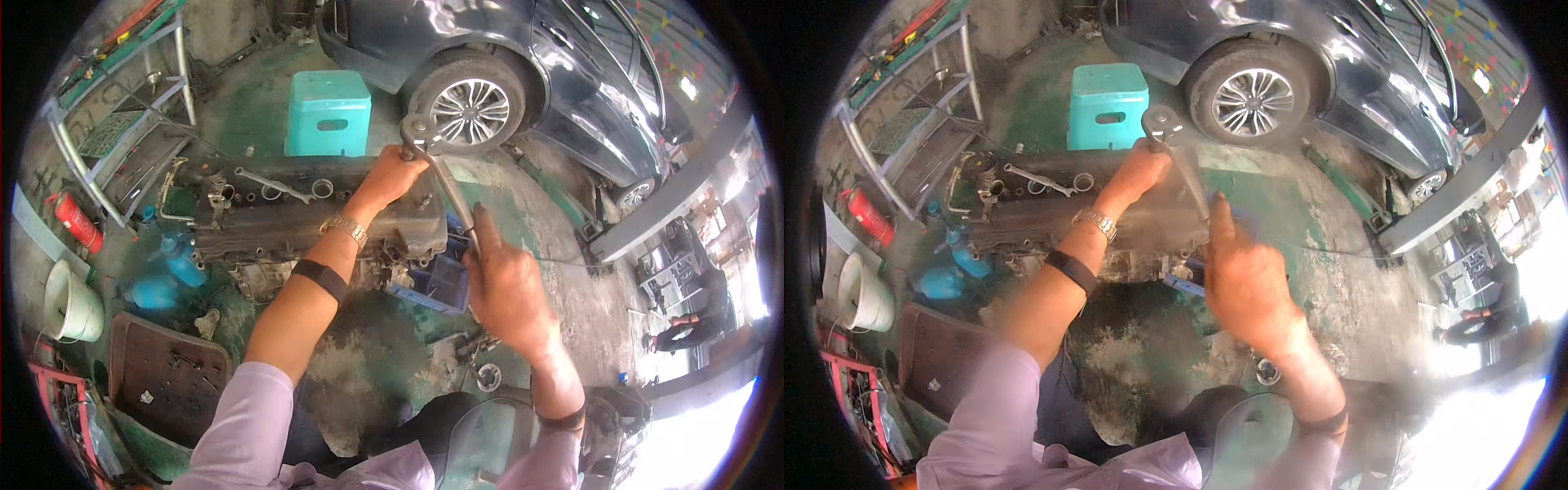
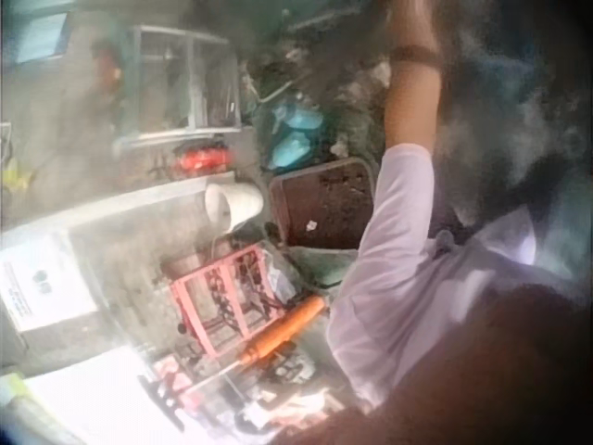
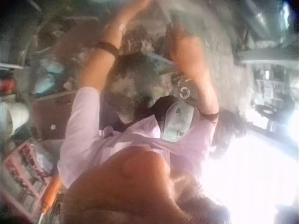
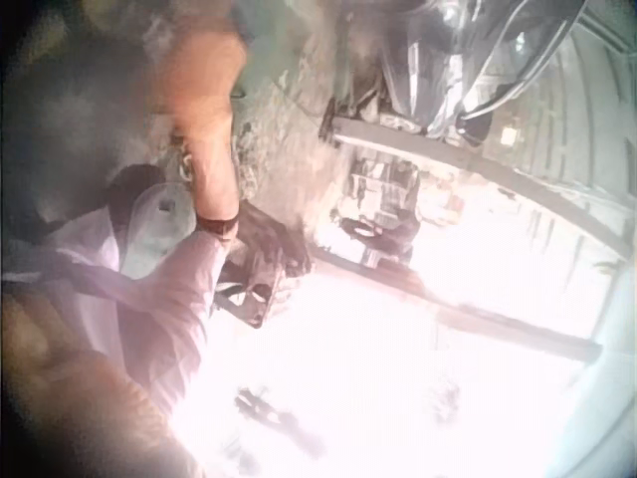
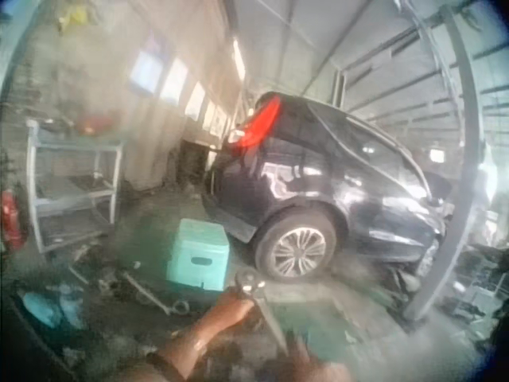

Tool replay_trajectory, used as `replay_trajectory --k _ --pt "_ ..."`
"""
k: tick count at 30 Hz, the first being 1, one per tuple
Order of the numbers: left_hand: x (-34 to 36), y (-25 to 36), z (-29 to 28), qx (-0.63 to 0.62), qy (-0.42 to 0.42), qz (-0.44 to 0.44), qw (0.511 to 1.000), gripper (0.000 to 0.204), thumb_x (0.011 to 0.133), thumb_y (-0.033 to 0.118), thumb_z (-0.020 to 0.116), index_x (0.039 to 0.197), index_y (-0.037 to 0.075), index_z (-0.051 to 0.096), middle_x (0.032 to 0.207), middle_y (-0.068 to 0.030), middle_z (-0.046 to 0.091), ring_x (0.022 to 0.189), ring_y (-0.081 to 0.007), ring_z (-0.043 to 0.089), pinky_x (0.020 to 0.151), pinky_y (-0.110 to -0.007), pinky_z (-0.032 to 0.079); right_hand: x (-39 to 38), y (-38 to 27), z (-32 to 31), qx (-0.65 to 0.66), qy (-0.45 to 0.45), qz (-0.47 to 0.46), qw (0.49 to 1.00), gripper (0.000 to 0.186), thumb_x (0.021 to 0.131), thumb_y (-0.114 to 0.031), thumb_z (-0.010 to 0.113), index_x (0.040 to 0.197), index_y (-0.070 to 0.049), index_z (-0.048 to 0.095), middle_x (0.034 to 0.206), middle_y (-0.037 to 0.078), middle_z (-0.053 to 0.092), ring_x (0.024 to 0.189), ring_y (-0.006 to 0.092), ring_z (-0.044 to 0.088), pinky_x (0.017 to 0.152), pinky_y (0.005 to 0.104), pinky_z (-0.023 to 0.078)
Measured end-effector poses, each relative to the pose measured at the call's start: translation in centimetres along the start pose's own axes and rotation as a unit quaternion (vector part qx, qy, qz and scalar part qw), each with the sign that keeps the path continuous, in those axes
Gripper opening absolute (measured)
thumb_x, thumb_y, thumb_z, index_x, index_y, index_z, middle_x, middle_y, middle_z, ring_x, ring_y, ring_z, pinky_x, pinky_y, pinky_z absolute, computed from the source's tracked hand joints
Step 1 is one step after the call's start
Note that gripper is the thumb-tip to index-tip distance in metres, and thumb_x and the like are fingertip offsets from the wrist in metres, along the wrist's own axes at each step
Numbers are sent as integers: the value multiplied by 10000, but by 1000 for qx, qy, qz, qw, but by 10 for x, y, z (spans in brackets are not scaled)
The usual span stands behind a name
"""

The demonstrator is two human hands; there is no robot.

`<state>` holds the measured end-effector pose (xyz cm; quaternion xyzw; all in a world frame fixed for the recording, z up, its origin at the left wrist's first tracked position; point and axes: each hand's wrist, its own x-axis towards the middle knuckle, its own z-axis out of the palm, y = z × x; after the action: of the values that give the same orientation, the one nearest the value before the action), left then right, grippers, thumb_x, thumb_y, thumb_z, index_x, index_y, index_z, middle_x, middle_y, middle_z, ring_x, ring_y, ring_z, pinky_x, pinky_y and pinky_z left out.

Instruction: The person uses a torque wrench to tighten bolts on a car engine block resting on a blue crate. They repeatedly position the wrench, apply torque, and reposition to different bolt locations while another person works nearby.

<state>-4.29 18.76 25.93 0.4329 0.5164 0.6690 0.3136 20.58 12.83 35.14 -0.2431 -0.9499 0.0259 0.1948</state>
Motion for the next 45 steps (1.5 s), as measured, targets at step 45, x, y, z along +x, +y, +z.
replay_trajectory --k 45 --pt "-14 42 -72 -44 235 7 971 391 937 364 678 719 115 470 514 43 402 367 -85 337 348 -284 282 105 91 94 239 58 15 969 204 868 -211 646 1006 -72 700 998 157 705 828 312 680 765 425 531"
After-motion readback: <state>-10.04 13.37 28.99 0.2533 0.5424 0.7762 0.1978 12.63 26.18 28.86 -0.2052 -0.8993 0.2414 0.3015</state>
